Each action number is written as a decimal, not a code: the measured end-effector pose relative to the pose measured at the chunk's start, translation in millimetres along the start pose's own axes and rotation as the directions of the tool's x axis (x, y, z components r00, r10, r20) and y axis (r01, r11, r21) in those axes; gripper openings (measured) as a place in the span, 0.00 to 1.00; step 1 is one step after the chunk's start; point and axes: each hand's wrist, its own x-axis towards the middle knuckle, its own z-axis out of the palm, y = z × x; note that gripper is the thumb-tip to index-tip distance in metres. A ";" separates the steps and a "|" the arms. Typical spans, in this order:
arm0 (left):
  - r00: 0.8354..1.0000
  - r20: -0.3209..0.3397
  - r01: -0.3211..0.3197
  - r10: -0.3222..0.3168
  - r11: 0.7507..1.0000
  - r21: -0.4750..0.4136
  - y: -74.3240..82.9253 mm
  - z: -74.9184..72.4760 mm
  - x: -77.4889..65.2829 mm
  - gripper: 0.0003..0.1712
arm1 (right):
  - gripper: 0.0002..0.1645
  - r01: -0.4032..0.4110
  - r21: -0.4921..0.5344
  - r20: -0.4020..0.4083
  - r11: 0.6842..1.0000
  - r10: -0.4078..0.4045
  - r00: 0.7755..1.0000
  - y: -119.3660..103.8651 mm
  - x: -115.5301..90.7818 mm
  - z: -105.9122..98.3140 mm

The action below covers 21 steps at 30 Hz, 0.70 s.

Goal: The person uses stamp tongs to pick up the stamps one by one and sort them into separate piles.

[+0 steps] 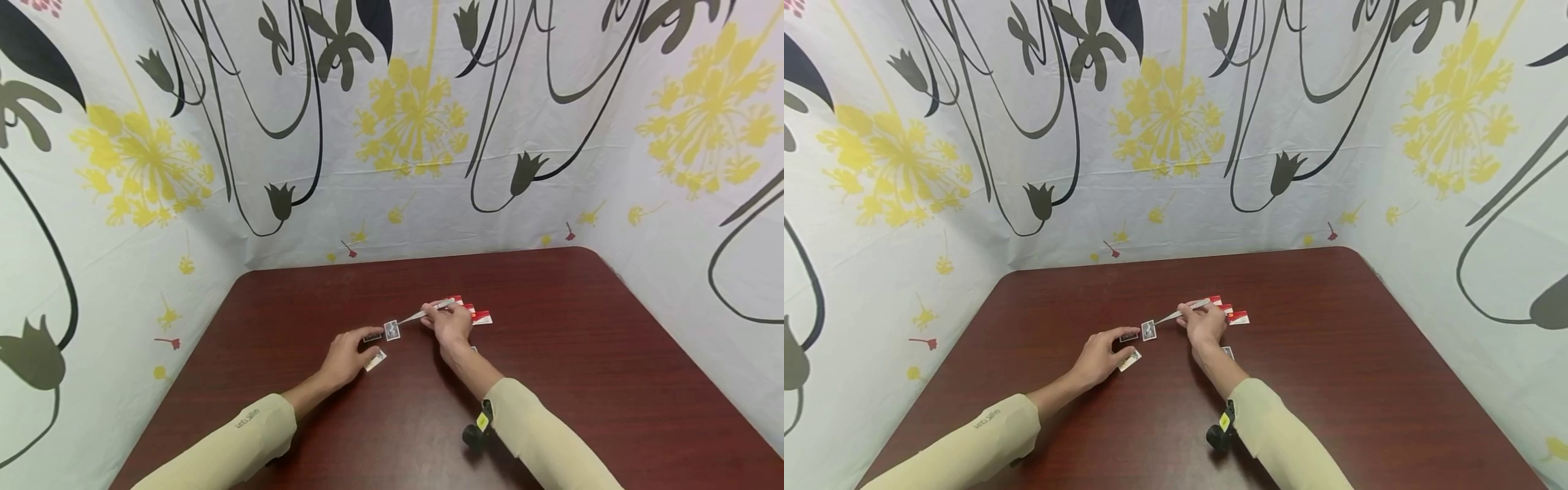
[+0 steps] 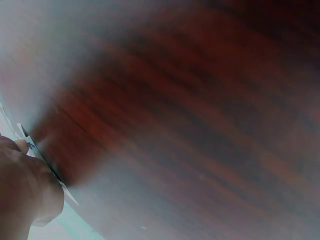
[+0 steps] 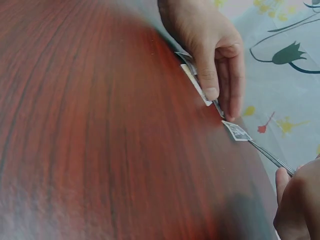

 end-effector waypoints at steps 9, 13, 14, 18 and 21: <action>1.000 -0.002 -0.002 0.002 1.000 -0.003 0.7 0.6 -1.3 0.23 | 0.04 -0.004 0.028 0.013 1.000 0.004 1.000 -12.7 1.5 -12.1; 1.000 -0.004 -0.015 0.015 1.000 -0.006 1.2 0.5 -1.3 0.23 | 0.04 -0.007 0.020 0.025 1.000 0.007 1.000 -22.1 2.2 -22.1; 1.000 -0.007 -0.022 0.022 1.000 -0.005 1.4 0.4 -1.3 0.23 | 0.05 -0.011 0.020 0.027 1.000 0.010 1.000 -24.8 2.0 -24.9; 1.000 0.000 -0.018 0.018 1.000 -0.009 1.7 -0.6 -1.5 0.23 | 0.12 -0.043 0.004 0.034 0.999 0.043 0.998 -36.9 0.5 -39.1; 1.000 0.008 -0.014 0.014 1.000 -0.015 1.8 0.0 -1.6 0.23 | 0.15 -0.063 0.009 0.033 0.998 0.063 0.997 -46.0 -1.8 -53.2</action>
